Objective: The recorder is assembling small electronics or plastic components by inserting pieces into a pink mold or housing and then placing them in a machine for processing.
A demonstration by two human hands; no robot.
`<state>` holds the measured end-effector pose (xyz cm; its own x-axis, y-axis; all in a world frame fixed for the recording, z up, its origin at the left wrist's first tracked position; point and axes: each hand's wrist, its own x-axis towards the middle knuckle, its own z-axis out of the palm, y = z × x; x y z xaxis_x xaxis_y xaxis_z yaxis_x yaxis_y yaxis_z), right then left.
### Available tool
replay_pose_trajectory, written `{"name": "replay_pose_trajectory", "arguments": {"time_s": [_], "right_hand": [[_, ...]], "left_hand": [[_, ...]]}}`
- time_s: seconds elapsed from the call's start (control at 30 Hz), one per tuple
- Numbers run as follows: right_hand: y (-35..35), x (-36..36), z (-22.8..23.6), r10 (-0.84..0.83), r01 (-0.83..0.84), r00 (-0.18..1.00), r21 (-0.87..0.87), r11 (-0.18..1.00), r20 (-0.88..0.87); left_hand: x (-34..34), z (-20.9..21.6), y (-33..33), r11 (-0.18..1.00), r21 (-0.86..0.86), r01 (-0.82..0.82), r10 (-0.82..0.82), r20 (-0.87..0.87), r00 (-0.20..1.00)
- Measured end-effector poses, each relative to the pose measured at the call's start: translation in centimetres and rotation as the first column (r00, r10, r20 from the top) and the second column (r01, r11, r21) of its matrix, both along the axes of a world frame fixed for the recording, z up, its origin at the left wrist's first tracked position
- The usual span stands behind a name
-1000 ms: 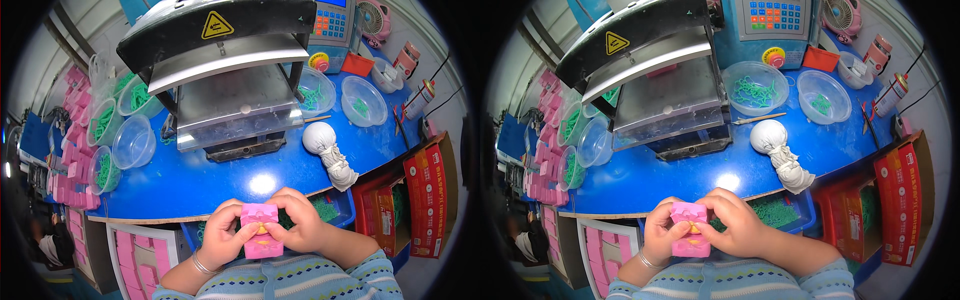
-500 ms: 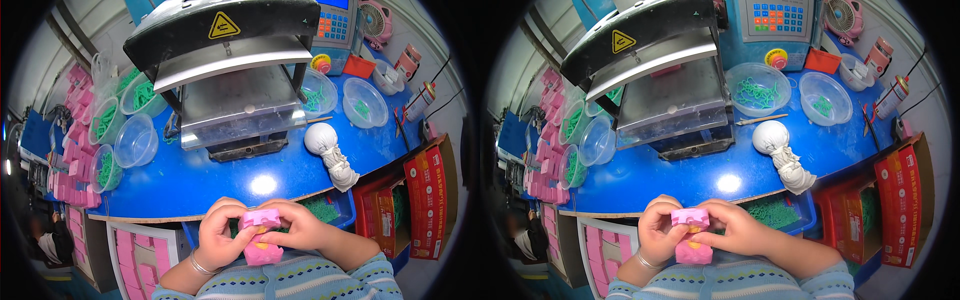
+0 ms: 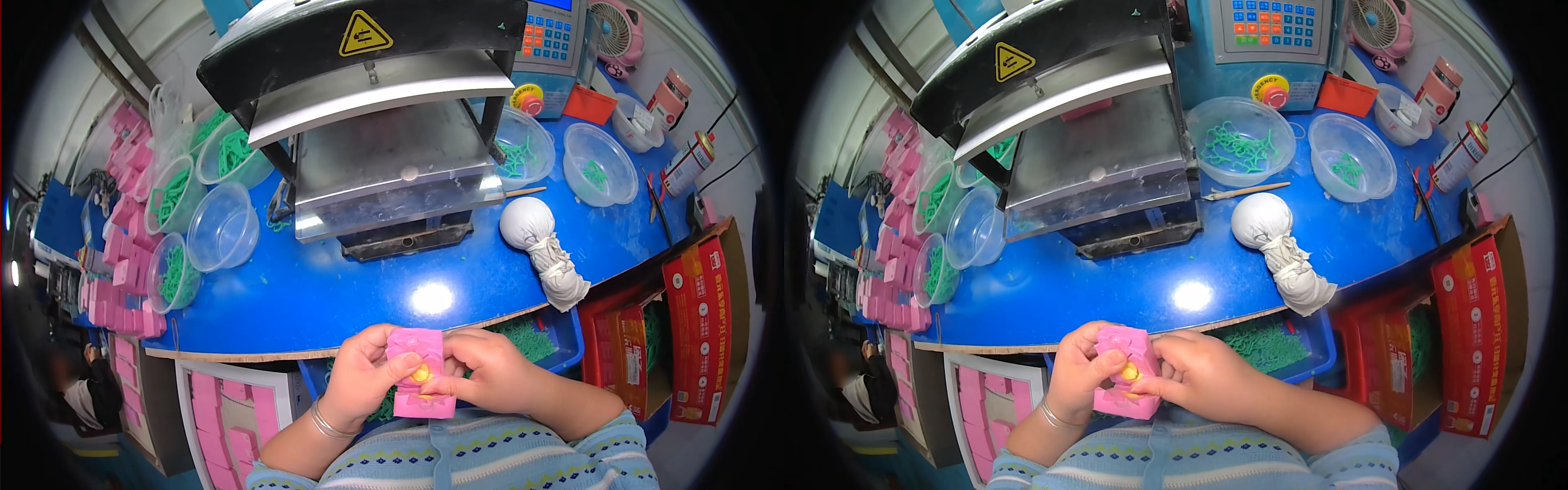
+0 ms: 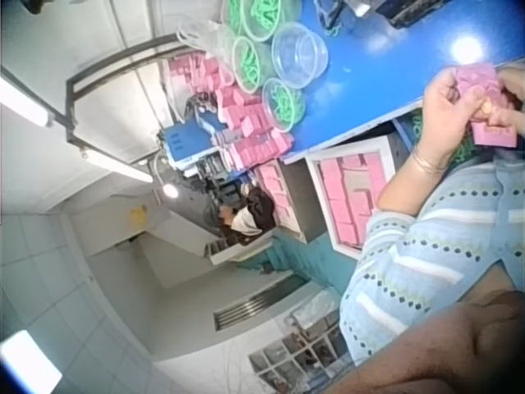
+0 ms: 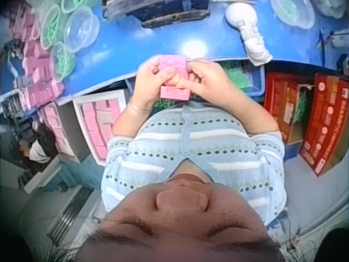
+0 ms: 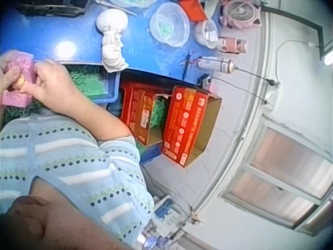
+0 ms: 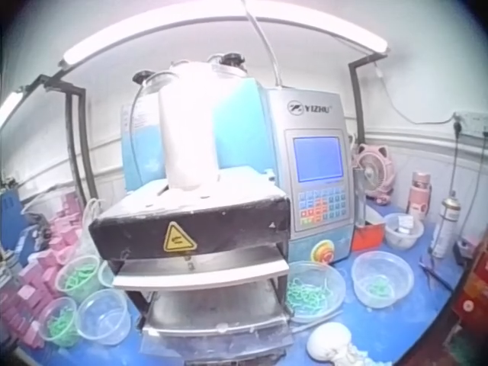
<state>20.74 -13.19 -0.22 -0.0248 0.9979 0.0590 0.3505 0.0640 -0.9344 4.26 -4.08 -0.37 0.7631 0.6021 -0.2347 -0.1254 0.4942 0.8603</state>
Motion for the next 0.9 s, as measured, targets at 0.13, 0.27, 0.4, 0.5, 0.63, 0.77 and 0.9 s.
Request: {"name": "replay_pose_trajectory", "arguments": {"time_s": [0.13, 0.27, 0.4, 0.5, 0.63, 0.77, 0.9], "right_hand": [[-0.27, 0.14, -0.15, -0.051, 0.048, 0.998, -0.060, 0.997, -0.045], [-0.29, 0.25, 0.29, -0.067, 0.067, 0.997, 0.005, 0.998, -0.031], [-0.32, 0.32, 0.25, -0.088, 0.090, 0.996, 0.114, 0.989, -0.024], [-0.29, 0.35, 0.52, -0.084, 0.085, 0.996, 0.137, 0.987, -0.013], [-0.29, 0.25, 0.25, -0.101, 0.106, 0.994, 0.144, 0.984, -0.044], [-0.22, 0.39, 0.17, -0.101, 0.105, 0.994, 0.114, 0.988, -0.035], [0.20, 0.53, 0.09, -0.099, 0.117, 0.988, 0.159, 0.980, -0.116]], "left_hand": [[0.00, -0.26, -0.08, 1.000, 0.017, 0.012, -0.013, 0.042, 0.999], [0.17, 0.19, 0.02, 0.985, 0.167, 0.041, -0.049, 0.045, 0.998], [0.07, 0.62, 0.25, 0.975, 0.198, 0.101, -0.110, 0.038, 0.993], [-0.03, 0.52, 0.24, 0.969, 0.216, 0.122, -0.137, 0.056, 0.989], [0.07, 0.62, 0.03, 0.973, 0.210, 0.097, -0.111, 0.060, 0.992], [-0.23, 0.33, -0.06, 0.967, 0.241, 0.085, -0.093, 0.023, 0.995], [-0.23, 0.22, -0.11, 0.970, 0.218, 0.105, -0.105, -0.015, 0.994]]}}
